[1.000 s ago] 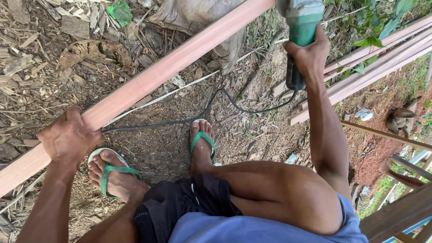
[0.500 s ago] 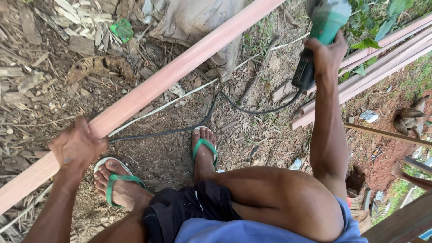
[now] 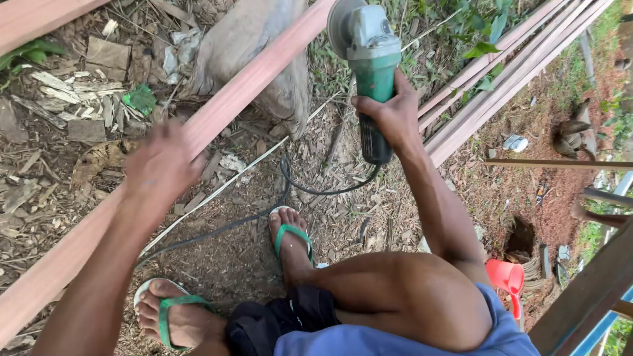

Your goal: The person uses a handheld angle grinder to sand a long wooden plank resting on a tree stump. They hold the plank with one hand while moving the grinder along its length to smooth the surface.

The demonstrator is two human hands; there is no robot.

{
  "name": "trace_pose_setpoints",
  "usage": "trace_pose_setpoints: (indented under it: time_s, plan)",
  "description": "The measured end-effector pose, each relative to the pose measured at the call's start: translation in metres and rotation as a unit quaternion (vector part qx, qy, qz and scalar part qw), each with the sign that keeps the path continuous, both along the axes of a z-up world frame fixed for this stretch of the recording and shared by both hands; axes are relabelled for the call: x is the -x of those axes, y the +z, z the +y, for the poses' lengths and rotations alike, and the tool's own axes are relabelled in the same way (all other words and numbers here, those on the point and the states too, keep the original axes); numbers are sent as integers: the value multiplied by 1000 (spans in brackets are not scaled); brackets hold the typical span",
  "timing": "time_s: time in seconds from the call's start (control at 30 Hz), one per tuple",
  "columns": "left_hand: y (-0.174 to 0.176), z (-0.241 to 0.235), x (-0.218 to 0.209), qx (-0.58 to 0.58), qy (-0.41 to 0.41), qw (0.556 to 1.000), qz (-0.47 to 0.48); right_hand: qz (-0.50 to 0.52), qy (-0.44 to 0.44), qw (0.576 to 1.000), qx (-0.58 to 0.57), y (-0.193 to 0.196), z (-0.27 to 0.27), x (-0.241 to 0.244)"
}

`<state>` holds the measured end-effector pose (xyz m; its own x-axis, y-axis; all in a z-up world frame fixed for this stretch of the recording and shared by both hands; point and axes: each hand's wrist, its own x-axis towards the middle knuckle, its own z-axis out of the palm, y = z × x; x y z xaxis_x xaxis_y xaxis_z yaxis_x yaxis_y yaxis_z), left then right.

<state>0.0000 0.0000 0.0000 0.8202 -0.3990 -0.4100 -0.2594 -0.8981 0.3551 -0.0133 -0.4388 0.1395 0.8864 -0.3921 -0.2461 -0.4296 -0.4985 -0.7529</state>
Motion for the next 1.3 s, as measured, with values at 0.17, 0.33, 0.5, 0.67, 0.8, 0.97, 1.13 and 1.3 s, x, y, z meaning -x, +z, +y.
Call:
trace_pose_setpoints:
  time_s: [0.17, 0.33, 0.5, 0.67, 0.8, 0.97, 1.13, 1.3]
  plan:
    - [27, 153, 97, -156, 60, 978, 126, -29, 62, 997, 39, -15, -22, 9]
    - [-62, 289, 240, -120, 118, 976, -136, 27, 88, 991, 95, -12, -11, 9]
    - [-67, 254, 244, -316, 52, 930, -182, 99, 137, 979, 111, -20, 24, 13]
    - [-46, 233, 218, -296, 88, 945, -108, 97, 225, 955, 165, -34, 53, 21]
    - [-38, 229, 192, -292, 114, 947, 73, 95, 284, 946, 121, -39, 79, 26]
    - [-48, 231, 204, -305, 101, 947, -19, 91, 286, 948, 103, -49, 91, 30]
    - [-74, 247, 217, -357, 58, 929, -73, 96, 277, 951, 98, -48, 79, 24]
    - [-87, 253, 225, -373, 53, 917, -132, 127, 219, 963, 95, -40, 59, 5]
